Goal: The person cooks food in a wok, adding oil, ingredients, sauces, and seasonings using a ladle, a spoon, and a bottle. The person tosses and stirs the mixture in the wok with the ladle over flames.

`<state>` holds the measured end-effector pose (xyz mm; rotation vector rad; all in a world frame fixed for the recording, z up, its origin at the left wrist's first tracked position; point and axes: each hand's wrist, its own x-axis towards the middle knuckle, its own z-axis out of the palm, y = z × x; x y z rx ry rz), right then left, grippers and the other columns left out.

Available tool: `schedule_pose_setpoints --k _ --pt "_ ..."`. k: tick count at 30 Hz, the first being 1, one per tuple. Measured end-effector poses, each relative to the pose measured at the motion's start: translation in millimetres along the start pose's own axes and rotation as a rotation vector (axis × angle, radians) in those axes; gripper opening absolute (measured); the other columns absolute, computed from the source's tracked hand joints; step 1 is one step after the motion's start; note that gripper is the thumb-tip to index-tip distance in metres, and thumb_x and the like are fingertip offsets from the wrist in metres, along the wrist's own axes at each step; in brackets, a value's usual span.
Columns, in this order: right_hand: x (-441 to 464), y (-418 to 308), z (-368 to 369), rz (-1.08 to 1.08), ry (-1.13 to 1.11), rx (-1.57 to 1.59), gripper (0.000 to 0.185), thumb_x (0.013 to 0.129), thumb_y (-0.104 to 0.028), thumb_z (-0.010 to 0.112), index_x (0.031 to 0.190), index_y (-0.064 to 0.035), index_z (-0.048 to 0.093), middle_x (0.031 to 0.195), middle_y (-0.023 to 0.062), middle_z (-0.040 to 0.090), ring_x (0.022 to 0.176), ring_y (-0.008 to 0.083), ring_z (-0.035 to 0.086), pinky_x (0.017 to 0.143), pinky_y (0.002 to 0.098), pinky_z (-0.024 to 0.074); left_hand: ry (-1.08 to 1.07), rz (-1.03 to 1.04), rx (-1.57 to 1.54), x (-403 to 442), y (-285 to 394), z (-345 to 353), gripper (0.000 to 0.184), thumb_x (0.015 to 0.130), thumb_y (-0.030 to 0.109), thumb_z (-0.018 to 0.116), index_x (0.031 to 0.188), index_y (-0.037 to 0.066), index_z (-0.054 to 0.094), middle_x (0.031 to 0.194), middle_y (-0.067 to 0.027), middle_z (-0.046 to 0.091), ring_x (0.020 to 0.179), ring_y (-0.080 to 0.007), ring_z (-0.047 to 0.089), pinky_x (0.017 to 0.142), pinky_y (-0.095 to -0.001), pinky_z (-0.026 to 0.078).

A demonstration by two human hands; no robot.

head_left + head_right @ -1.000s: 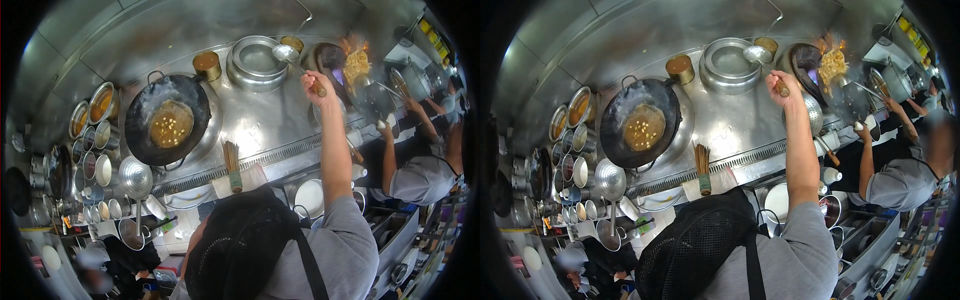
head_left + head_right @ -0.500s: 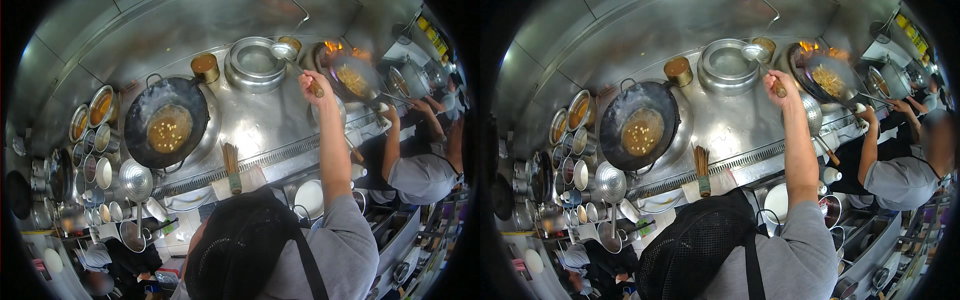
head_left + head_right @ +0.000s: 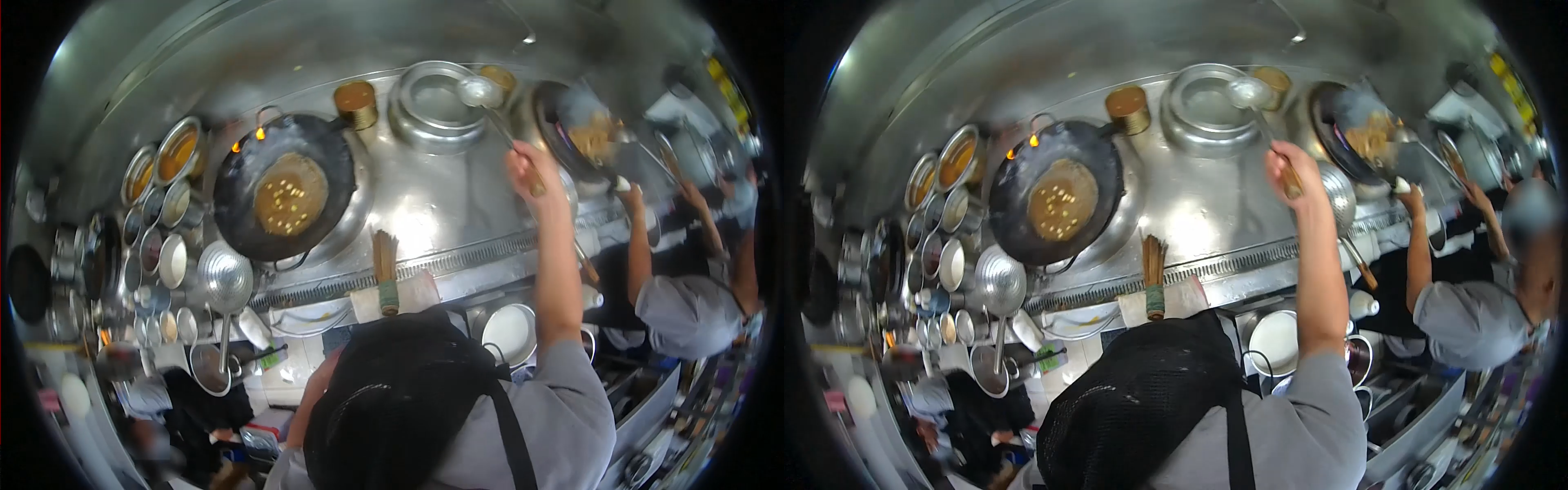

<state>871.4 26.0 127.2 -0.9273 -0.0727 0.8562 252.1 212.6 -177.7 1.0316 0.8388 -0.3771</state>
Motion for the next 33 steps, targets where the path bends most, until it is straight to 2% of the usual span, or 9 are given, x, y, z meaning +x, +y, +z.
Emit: schedule_pose_setpoints --k 4,7,9,15,18,24,26,30,33 --pt "-52 9 49 0.109 0.036 0.013 0.011 0.102 -0.013 0.063 0.1 -0.0093 0.052 0.069 0.0034 0.055 0.047 0.0091 0.047 0.039 0.0223 0.0415 0.034 0.087 0.189 41 -58 -29 0.067 0.104 0.049 0.058 0.149 -0.001 0.053 0.149 -0.0169 0.058 0.139 -0.0269 0.052 0.118 -0.0377 0.039" --pt "-70 21 70 0.203 -0.004 -0.03 0.022 0.103 -0.014 0.061 0.122 -0.0076 0.051 0.078 0.0071 0.059 0.048 0.0073 0.047 0.037 0.0208 0.0405 0.189 0.021 0.291 23 -19 -8 0.073 0.101 0.053 0.06 0.149 -0.002 0.052 0.15 -0.0204 0.057 0.141 -0.032 0.052 0.118 -0.039 0.038" --pt "-78 32 84 0.237 -0.063 -0.072 0.042 0.102 -0.014 0.061 0.14 -0.0042 0.046 0.083 0.0093 0.059 0.049 0.0077 0.047 0.036 0.0218 0.0395 0.198 0.109 0.585 26 -15 -7 0.06 0.105 0.042 0.059 0.148 0.001 0.054 0.145 -0.0173 0.061 0.134 -0.0257 0.057 0.113 -0.0355 0.044" --pt "-83 91 147 0.29 -0.136 -0.392 0.056 0.1 -0.012 0.064 0.15 -0.0009 0.04 0.082 0.0088 0.06 0.049 0.0105 0.052 0.038 0.0255 0.0405 0.212 0.194 0.769 -3 21 20 0.063 0.105 0.044 0.057 0.148 -0.001 0.052 0.151 -0.0232 0.054 0.142 -0.0381 0.05 0.118 -0.042 0.04" --pt "-72 129 159 0.312 -0.229 -0.56 0.06 0.1 -0.013 0.066 0.152 -0.0004 0.04 0.08 0.0073 0.06 0.05 0.0115 0.054 0.039 0.0276 0.0429 0.242 0.175 0.718 -11 15 26 0.063 0.105 0.045 0.057 0.148 -0.002 0.052 0.15 -0.0232 0.055 0.141 -0.0373 0.05 0.118 -0.041 0.04" --pt "-35 200 99 0.156 -0.326 -1.029 0.059 0.097 -0.01 0.068 0.153 -0.0044 0.048 0.085 0.0101 0.065 0.055 0.0161 0.06 0.051 0.0352 0.0496 0.359 0.25 0.657 -18 -12 25 0.066 0.103 0.048 0.057 0.144 -0.003 0.055 0.146 -0.0263 0.057 0.138 -0.0411 0.052 0.116 -0.0446 0.041" --pt "-19 221 52 -0.672 -0.485 -1.418 0.062 0.095 -0.006 0.069 0.154 -0.0111 0.05 0.091 0.0142 0.067 0.063 0.02 0.063 0.06 0.0387 0.0512 0.375 0.233 0.627 -28 -5 31 0.065 0.104 0.048 0.057 0.143 -0.003 0.056 0.146 -0.0262 0.057 0.138 -0.041 0.052 0.117 -0.0445 0.041" --pt "-63 224 19 -0.362 -0.215 -1.312 0.064 0.093 -0.004 0.07 0.154 -0.013 0.051 0.101 0.018 0.07 0.067 0.0217 0.062 0.066 0.0362 0.0523 0.378 0.231 0.589 -26 -2 28 0.062 0.104 0.045 0.059 0.142 -0.003 0.056 0.147 -0.026 0.057 0.138 -0.0406 0.052 0.117 -0.0436 0.04" --pt "-82 223 -5 -0.329 0.018 -1.096 0.061 0.096 -0.004 0.069 0.154 -0.0095 0.051 0.093 0.0105 0.069 0.063 0.0149 0.059 0.061 0.0329 0.0515 0.332 0.208 0.603 -23 1 23 0.061 0.104 0.043 0.06 0.142 -0.004 0.057 0.145 -0.0263 0.058 0.137 -0.0405 0.053 0.116 -0.0428 0.041"
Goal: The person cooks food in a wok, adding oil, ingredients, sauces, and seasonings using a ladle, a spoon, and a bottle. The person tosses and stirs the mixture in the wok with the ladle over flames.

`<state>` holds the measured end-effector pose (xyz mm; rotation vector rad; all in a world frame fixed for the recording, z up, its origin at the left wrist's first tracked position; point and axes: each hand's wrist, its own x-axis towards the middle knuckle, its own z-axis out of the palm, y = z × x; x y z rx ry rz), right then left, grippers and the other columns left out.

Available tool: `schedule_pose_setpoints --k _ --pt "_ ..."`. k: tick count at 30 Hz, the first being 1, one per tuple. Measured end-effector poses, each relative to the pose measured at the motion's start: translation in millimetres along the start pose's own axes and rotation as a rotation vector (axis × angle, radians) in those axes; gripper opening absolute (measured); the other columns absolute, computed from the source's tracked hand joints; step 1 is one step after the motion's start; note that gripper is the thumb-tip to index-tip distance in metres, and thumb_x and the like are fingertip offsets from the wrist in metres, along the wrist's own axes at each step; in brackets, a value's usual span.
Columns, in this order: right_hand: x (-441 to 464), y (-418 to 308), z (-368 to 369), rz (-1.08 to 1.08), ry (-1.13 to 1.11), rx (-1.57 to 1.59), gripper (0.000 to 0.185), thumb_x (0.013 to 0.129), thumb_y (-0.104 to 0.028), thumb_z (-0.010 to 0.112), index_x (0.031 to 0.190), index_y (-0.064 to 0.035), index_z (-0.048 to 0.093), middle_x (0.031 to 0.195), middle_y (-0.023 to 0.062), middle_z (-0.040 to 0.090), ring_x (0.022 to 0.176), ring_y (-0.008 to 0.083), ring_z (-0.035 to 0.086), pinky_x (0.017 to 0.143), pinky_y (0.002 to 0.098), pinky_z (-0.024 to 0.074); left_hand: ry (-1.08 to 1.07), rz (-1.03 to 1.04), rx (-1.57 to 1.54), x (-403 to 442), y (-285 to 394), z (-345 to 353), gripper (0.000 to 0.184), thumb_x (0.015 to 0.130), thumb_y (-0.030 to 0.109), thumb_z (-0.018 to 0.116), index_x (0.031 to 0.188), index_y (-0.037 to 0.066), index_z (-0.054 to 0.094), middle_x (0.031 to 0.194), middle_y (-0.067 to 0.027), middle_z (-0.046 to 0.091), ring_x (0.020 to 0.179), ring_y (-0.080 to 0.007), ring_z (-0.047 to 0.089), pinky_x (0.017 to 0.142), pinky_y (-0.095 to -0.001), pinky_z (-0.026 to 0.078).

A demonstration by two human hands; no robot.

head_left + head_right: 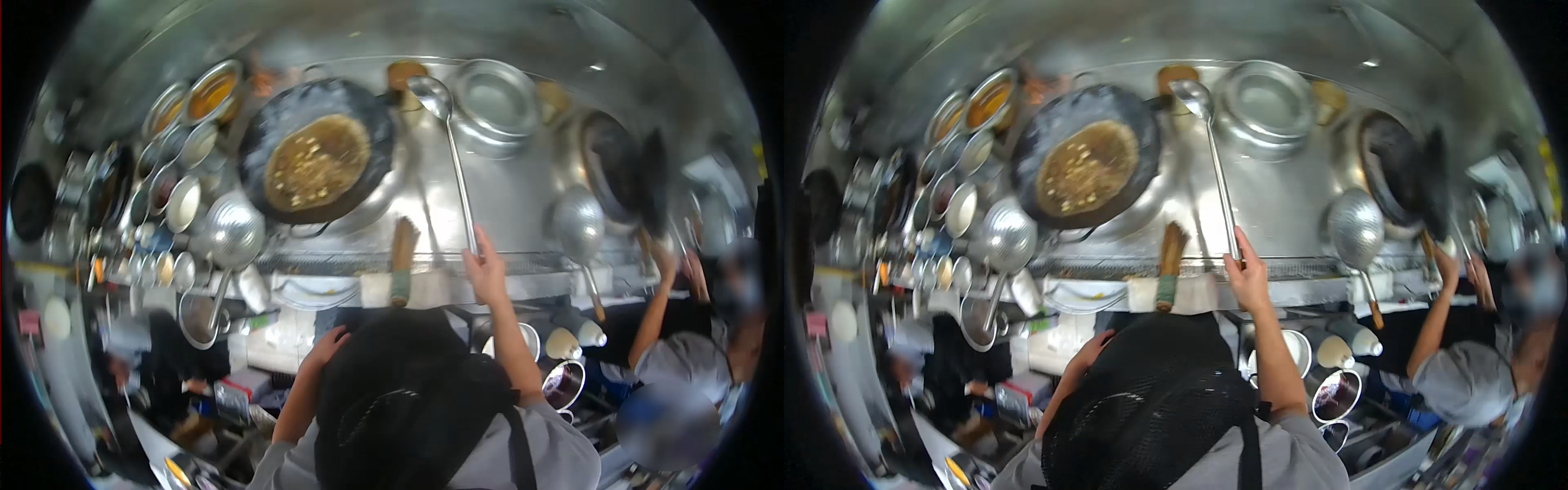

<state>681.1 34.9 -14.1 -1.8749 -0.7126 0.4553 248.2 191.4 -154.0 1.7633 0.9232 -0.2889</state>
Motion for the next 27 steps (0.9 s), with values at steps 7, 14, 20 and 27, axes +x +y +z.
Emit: schedule_pose_setpoints --k 7,14,20,27 --pt "14 16 -72 0.162 0.366 0.367 0.069 0.1 -0.004 0.063 0.163 -0.0093 0.034 0.071 0.0006 0.058 0.048 0.0086 0.052 0.042 0.0275 0.042 -0.116 0.039 -0.03 29 -23 -1 0.061 0.104 0.043 0.058 0.144 -0.003 0.056 0.145 -0.0261 0.059 0.138 -0.0398 0.054 0.115 -0.0423 0.043" --pt "72 -9 -141 0.098 0.579 0.311 0.069 0.1 -0.006 0.064 0.161 -0.0033 0.033 0.068 0.0014 0.057 0.048 0.0098 0.054 0.04 0.0283 0.0433 -0.177 -0.119 -0.108 34 -6 -14 0.063 0.104 0.044 0.058 0.146 -0.002 0.054 0.147 -0.0253 0.058 0.139 -0.0387 0.054 0.115 -0.0412 0.042" --pt "112 -30 -168 0.028 0.593 0.272 0.066 0.101 -0.008 0.063 0.161 -0.0079 0.035 0.075 0.0027 0.06 0.05 0.0092 0.053 0.041 0.0272 0.0433 -0.154 0.013 0.026 7 22 -24 0.063 0.104 0.045 0.057 0.148 -0.001 0.053 0.143 -0.0258 0.061 0.137 -0.039 0.056 0.114 -0.0415 0.043" --pt "63 -42 -56 -0.025 0.296 0.376 0.067 0.105 -0.007 0.054 0.161 -0.0096 0.018 0.082 0.0057 0.055 0.046 0.0091 0.048 0.04 0.0257 0.0406 -0.051 0.045 0.082 13 -11 -9 0.051 0.104 0.047 0.052 0.128 0.004 0.065 0.126 -0.026 0.067 0.12 -0.0451 0.062 0.102 -0.05 0.049"
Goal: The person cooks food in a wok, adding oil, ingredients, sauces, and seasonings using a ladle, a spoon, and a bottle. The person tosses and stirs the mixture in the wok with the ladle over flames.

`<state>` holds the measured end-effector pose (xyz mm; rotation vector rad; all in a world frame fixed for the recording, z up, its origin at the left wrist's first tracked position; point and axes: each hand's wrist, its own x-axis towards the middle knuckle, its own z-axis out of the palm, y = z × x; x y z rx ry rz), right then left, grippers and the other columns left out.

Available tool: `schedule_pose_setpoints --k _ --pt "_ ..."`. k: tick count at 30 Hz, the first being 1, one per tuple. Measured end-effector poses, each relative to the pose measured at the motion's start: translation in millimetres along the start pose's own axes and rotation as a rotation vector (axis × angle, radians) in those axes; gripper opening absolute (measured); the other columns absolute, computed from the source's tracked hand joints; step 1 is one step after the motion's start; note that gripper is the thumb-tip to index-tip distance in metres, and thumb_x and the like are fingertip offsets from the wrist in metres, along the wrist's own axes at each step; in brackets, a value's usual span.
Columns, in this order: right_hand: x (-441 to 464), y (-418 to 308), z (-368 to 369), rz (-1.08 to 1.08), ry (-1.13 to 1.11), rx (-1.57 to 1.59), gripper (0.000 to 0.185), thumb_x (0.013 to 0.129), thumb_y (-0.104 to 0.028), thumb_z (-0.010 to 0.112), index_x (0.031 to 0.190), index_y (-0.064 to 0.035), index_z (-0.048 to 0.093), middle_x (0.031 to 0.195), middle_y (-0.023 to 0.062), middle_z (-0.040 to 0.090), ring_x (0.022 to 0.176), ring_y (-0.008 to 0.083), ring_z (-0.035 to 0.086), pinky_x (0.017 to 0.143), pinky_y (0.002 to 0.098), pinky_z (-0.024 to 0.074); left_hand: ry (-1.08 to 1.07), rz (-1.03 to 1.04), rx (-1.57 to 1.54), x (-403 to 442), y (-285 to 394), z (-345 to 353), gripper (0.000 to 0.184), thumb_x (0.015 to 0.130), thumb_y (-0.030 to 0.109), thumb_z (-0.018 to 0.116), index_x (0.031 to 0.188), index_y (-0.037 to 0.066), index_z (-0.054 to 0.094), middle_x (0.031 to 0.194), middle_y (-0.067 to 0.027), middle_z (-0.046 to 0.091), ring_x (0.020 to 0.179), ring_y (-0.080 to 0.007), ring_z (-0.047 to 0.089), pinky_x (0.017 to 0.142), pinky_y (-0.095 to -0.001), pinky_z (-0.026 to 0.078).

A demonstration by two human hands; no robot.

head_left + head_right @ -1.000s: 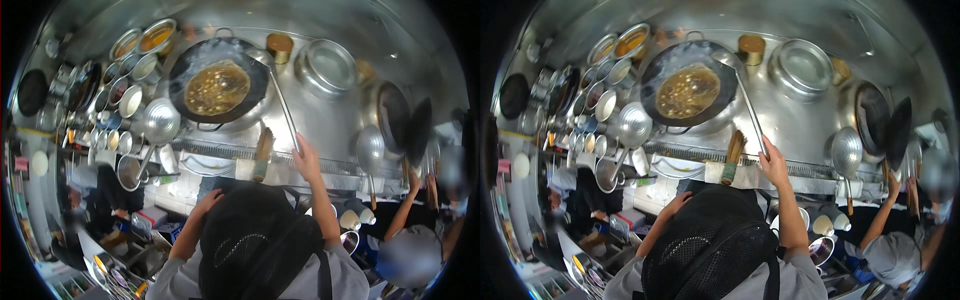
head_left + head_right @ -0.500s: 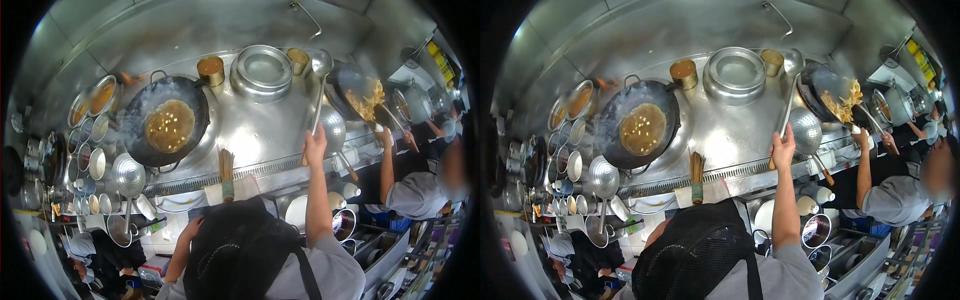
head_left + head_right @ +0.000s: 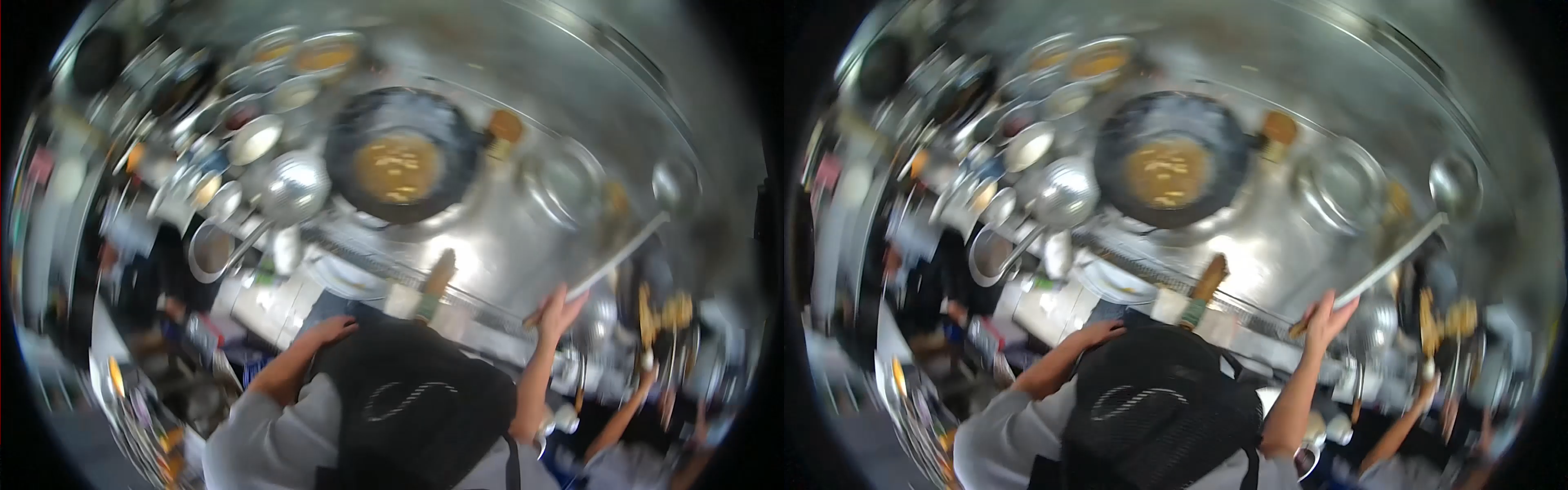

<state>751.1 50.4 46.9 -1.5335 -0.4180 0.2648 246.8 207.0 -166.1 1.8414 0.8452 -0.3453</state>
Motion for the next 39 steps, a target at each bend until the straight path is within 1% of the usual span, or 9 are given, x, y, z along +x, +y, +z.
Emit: schedule_pose_setpoints --k 6,8,9,12,18,22,26,30,39 --pt "-71 14 114 0.152 -0.453 -0.08 0.065 0.105 -0.008 0.055 0.163 -0.0085 0.026 0.091 0.0151 0.065 0.051 0.0212 0.061 0.048 0.0313 0.0483 0.063 -0.147 0.006 -9 -1 -3 0.054 0.102 0.047 0.054 0.133 0.005 0.064 0.133 -0.0257 0.064 0.127 -0.043 0.06 0.108 -0.0496 0.047" --pt "-63 46 142 -0.628 -0.468 -0.64 0.065 0.103 -0.008 0.057 0.163 -0.0076 0.031 0.111 0.025 0.072 0.077 0.0381 0.073 0.069 0.0386 0.0564 0.179 -0.148 -0.032 -18 -16 3 0.056 0.101 0.047 0.056 0.135 0.004 0.064 0.136 -0.0251 0.064 0.129 -0.0423 0.059 0.11 -0.049 0.046" --pt "-70 30 153 -0.402 -0.575 -0.613 0.066 0.102 -0.008 0.057 0.162 -0.0076 0.032 0.122 0.0288 0.07 0.101 0.0466 0.071 0.085 0.042 0.0552 0.197 -0.154 -0.047 -21 -27 6 0.056 0.101 0.047 0.056 0.135 0.004 0.064 0.136 -0.0251 0.064 0.129 -0.0423 0.059 0.11 -0.049 0.046" --pt "-97 6 203 -0.236 -0.693 -0.671 0.065 0.102 -0.009 0.056 0.162 -0.0087 0.032 0.119 0.0291 0.071 0.102 0.047 0.071 0.085 0.0431 0.0553 0.289 -0.185 -0.129 -44 -60 9 0.054 0.101 0.045 0.058 0.136 0.004 0.063 0.136 -0.025 0.063 0.13 -0.0419 0.058 0.111 -0.0491 0.046" --pt "-147 -55 422 0.11 -1.092 -0.159 0.071 0.105 -0.008 0.054 0.167 -0.0137 0.02 0.078 -0.0012 0.052 0.051 0.0061 0.046 0.043 0.0246 0.0378 0.555 0.078 -0.247 -124 -55 -98 0.047 0.1 0.036 0.065 0.135 0.005 0.064 0.126 -0.022 0.069 0.121 -0.0386 0.064 0.104 -0.0461 0.051" --pt "-183 -82 597 0.111 -1.281 -0.14 0.068 0.105 -0.008 0.055 0.166 -0.0085 0.024 0.077 0.0003 0.055 0.051 0.0079 0.05 0.044 0.0271 0.0418 1.036 -0.037 -0.488 -165 -74 -252 0.039 0.094 0.013 0.075 0.13 0.004 0.064 0.118 -0.0138 0.072 0.1 -0.0226 0.071 0.091 -0.0358 0.058" --pt "-214 -100 742 0.158 -1.392 -0.223 0.069 0.103 -0.01 0.058 0.165 -0.007 0.028 0.076 0.001 0.055 0.051 0.0099 0.053 0.043 0.0296 0.0436 1.541 0.098 -0.363 -140 -146 -376 0.054 0.089 0.007 0.078 0.139 0.004 0.057 0.131 -0.0157 0.064 0.113 -0.0263 0.067 0.093 -0.039 0.058" --pt "-227 -96 838 0.078 -1.462 -0.469 0.072 0.098 -0.014 0.06 0.163 -0.0054 0.031 0.077 0.0052 0.058 0.052 0.0129 0.057 0.044 0.0325 0.0474 1.606 0.056 -0.192 -96 -179 -476 0.091 0.081 0.012 0.085 0.155 0.001 0.034 0.15 -0.0243 0.046 0.14 -0.0389 0.047 0.115 -0.0455 0.043" --pt "-243 -114 908 0.074 -1.511 -0.775 0.077 0.098 -0.012 0.06 0.166 -0.0069 0.024 0.084 0.0055 0.057 0.054 0.0132 0.054 0.047 0.0329 0.0474 1.585 -0.025 -0.268 -28 -212 -542 0.122 0.069 0.012 0.092 0.16 -0.005 0.012 0.153 -0.0327 0.038 0.141 -0.048 0.042 0.118 -0.0498 0.038"
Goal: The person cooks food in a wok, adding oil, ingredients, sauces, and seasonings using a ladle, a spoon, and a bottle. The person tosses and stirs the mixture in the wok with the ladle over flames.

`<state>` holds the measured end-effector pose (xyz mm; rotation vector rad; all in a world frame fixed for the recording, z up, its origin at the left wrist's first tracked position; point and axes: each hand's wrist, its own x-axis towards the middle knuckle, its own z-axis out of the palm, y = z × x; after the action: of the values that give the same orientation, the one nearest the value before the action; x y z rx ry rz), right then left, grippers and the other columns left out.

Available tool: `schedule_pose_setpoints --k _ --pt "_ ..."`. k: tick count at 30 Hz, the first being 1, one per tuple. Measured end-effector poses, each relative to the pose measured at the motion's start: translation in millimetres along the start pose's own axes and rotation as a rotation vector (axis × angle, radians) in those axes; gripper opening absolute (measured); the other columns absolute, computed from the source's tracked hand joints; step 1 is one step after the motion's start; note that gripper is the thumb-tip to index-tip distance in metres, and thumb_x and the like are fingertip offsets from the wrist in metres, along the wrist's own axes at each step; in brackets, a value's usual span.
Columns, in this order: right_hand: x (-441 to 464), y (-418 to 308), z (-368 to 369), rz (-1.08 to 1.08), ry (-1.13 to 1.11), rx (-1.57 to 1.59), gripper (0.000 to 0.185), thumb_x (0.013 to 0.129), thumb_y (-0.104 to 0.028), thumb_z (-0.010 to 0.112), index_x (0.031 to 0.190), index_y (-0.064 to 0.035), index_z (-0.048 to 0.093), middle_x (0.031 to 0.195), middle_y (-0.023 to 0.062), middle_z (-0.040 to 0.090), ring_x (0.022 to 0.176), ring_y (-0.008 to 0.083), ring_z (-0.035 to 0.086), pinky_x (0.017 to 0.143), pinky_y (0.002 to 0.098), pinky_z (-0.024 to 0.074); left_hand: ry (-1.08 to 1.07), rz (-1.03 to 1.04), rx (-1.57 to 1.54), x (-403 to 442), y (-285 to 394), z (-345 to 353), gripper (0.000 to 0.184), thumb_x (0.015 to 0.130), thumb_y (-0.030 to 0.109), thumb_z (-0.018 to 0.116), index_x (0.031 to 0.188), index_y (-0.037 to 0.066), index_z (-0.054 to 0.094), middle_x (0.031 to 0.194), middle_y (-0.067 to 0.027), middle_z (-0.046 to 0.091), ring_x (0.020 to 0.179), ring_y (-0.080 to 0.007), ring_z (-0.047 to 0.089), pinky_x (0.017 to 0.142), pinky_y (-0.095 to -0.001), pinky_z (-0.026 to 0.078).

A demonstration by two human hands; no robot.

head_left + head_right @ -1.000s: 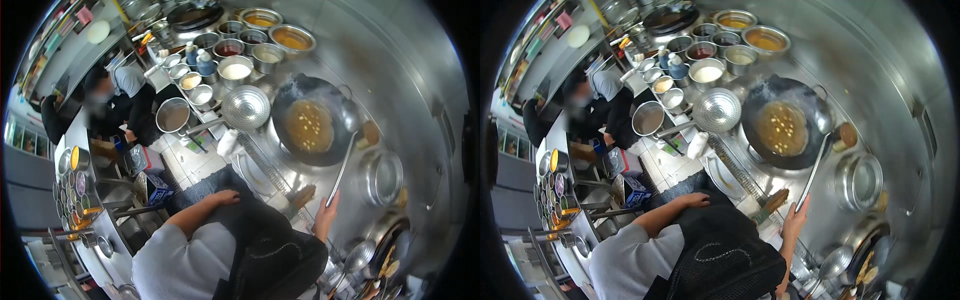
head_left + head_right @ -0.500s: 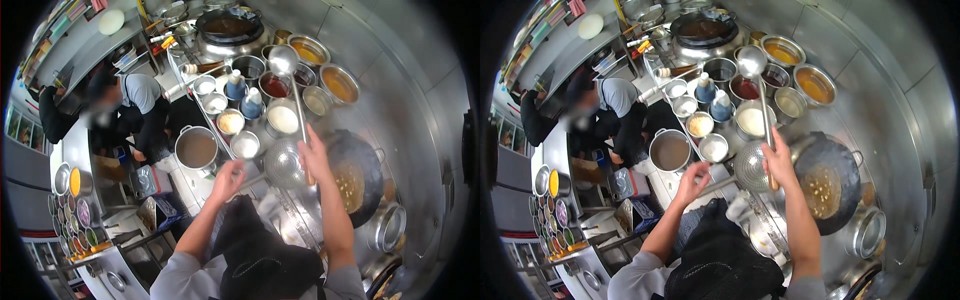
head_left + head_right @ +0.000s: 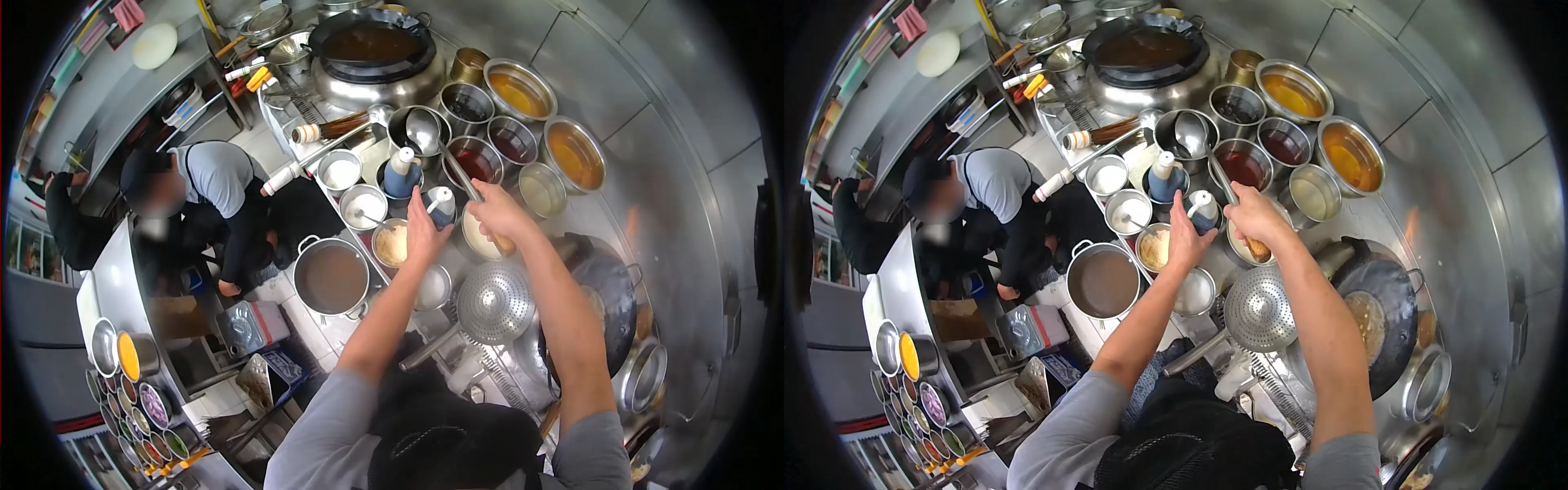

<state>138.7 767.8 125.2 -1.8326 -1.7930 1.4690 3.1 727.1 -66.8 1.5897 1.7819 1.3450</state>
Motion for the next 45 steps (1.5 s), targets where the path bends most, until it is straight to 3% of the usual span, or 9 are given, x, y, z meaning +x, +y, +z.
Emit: schedule_pose_setpoints --k 5,10,19,22,27,32,39,43,45 --pt "-3 11 -6 0.038 -0.042 0.231 0.077 0.097 -0.013 0.061 0.165 -0.0042 0.026 0.081 0.0049 0.06 0.056 0.0143 0.059 0.048 0.0335 0.0498 0.049 -0.056 -0.003 -2 0 8 0.121 0.066 0.013 0.094 0.158 -0.006 0.017 0.148 -0.0314 0.045 0.134 -0.0473 0.048 0.112 -0.0506 0.043" --pt "-31 14 -14 0.011 -0.063 0.445 0.08 0.098 -0.012 0.062 0.166 -0.006 0.02 0.078 0.0017 0.055 0.053 0.0112 0.055 0.044 0.0301 0.0479 0.107 -0.119 0.041 6 -3 14 0.099 0.062 0.02 0.095 0.144 -0.001 0.043 0.134 -0.0238 0.058 0.125 -0.044 0.055 0.106 -0.0495 0.047" --pt "-43 27 -18 -0.009 -0.037 0.535 0.078 0.1 -0.013 0.063 0.166 -0.007 0.023 0.078 0.0013 0.055 0.052 0.0104 0.055 0.043 0.0291 0.0471 0.213 -0.052 -0.042 1 31 -9 0.097 0.062 0.019 0.094 0.142 -0.002 0.044 0.133 -0.0233 0.056 0.123 -0.0417 0.055 0.108 -0.0482 0.044" --pt "-47 27 -19 -0.032 -0.028 0.523 0.077 0.1 -0.014 0.064 0.166 -0.0071 0.024 0.079 0.0014 0.055 0.053 0.0102 0.055 0.043 0.0287 0.0468 0.263 -0.054 -0.122 -1 56 -31 0.098 0.064 0.023 0.098 0.141 -0.001 0.043 0.13 -0.0193 0.053 0.123 -0.0323 0.056 0.109 -0.0425 0.044" --pt "-51 33 -17 -0.051 -0.011 0.547 0.078 0.1 -0.014 0.064 0.166 -0.0063 0.023 0.08 0.0022 0.056 0.053 0.0105 0.055 0.044 0.0285 0.0465 0.228 -0.086 -0.261 -11 78 -72 0.096 0.066 0.025 0.097 0.141 -0.002 0.042 0.129 -0.0199 0.056 0.121 -0.0313 0.059 0.105 -0.0424 0.047" --pt "-84 82 -20 -0.151 -0.055 0.843 0.076 0.102 -0.011 0.063 0.166 -0.0076 0.023 0.083 0.0072 0.058 0.052 0.0138 0.054 0.044 0.0299 0.0439 0.028 -0.146 -0.501 -31 102 -115 0.101 0.064 0.024 0.099 0.142 -0.001 0.04 0.128 -0.016 0.063 0.112 -0.0264 0.067 0.097 -0.0392 0.055" --pt "-302 187 -43 -0.175 0.12 1.139 0.071 0.103 -0.008 0.062 0.166 -0.0147 0.029 0.087 0.0069 0.058 0.051 0.0125 0.052 0.044 0.0285 0.0424 -0.47 -0.013 -0.693 -49 159 -137 0.102 0.059 0.017 0.099 0.144 0.002 0.045 0.131 -0.0125 0.062 0.122 -0.0235 0.061 0.107 -0.0405 0.048" --pt "-440 261 -32 -0.004 0.373 1.078 0.068 0.104 -0.009 0.061 0.164 -0.0128 0.032 0.082 0.0047 0.056 0.049 0.0089 0.05 0.045 0.0256 0.0413 -0.926 -0.033 -0.515 -51 176 -91 0.112 0.061 0.029 0.1 0.151 -0.003 0.042 0.137 -0.0121 0.059 0.127 -0.0232 0.056 0.113 -0.0369 0.041" --pt "-488 301 -21 0.188 0.516 0.499 0.068 0.102 -0.009 0.061 0.164 -0.0112 0.032 0.087 0.0116 0.063 0.053 0.0208 0.059 0.051 0.0349 0.05 -1.202 0.002 -0.389 -59 207 -54 0.109 0.064 0.033 0.099 0.151 -0.003 0.044 0.137 -0.0113 0.059 0.126 -0.0203 0.055 0.111 -0.0348 0.041"
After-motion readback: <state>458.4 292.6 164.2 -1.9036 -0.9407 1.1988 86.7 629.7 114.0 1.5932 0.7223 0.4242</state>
